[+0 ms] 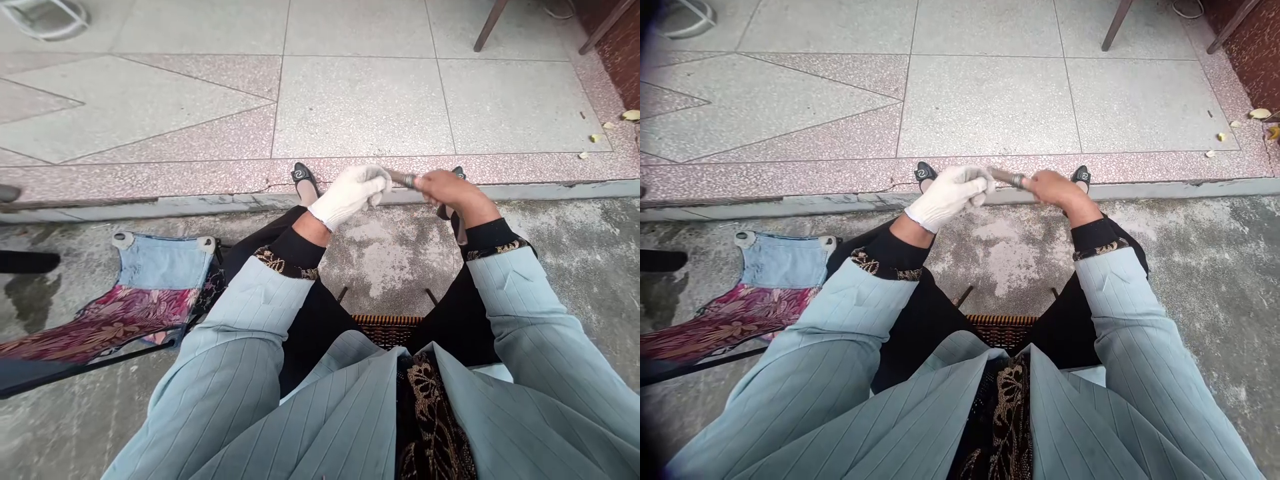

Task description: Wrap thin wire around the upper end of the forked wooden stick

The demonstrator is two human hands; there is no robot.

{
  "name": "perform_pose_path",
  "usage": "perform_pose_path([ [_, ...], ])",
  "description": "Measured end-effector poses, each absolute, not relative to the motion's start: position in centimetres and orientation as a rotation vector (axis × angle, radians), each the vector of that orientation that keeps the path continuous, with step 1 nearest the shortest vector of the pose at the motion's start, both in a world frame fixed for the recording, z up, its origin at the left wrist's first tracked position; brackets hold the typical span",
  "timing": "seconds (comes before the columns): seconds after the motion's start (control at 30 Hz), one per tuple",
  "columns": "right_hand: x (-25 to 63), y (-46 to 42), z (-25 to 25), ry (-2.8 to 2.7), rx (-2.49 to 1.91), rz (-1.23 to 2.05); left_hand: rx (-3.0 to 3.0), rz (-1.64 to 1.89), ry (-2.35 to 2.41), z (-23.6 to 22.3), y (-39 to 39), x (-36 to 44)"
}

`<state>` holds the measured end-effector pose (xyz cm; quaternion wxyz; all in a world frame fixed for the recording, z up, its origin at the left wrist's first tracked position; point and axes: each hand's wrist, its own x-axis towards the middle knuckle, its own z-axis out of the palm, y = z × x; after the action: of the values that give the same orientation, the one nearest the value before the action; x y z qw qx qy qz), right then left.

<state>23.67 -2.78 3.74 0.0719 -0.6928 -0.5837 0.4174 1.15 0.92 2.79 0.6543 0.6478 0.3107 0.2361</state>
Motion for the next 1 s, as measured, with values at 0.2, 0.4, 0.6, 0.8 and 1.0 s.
perform_pose_path([
  [0.2, 22.9, -3.2, 3.6, -1.384, -1.365, 1.554, 1.53, 0.287, 0.683, -0.7, -0.4, 0.3],
  [0.4, 22.6, -3.8, 2.4, -1.975, -1.161, 2.197, 1.613, 0.328, 0.791, -2.5, 1.1, -1.0],
  [0.6, 21.9, -1.8, 0.3, -2.064, -1.968, 1.348, 1.479, 0.253, 0.741, -1.5, -1.2, -1.8],
  [0.8, 21.0, -2.8, 0.4, -1.719, -1.442, 1.658, 1.323, 0.214, 0.694, -5.1, -1.2, -2.1],
  [1.0, 20.6, -3.6, 0.3, -2.039, -1.257, 2.279, 1.385, 0.062, 0.736, -6.5, -0.9, -2.8],
])
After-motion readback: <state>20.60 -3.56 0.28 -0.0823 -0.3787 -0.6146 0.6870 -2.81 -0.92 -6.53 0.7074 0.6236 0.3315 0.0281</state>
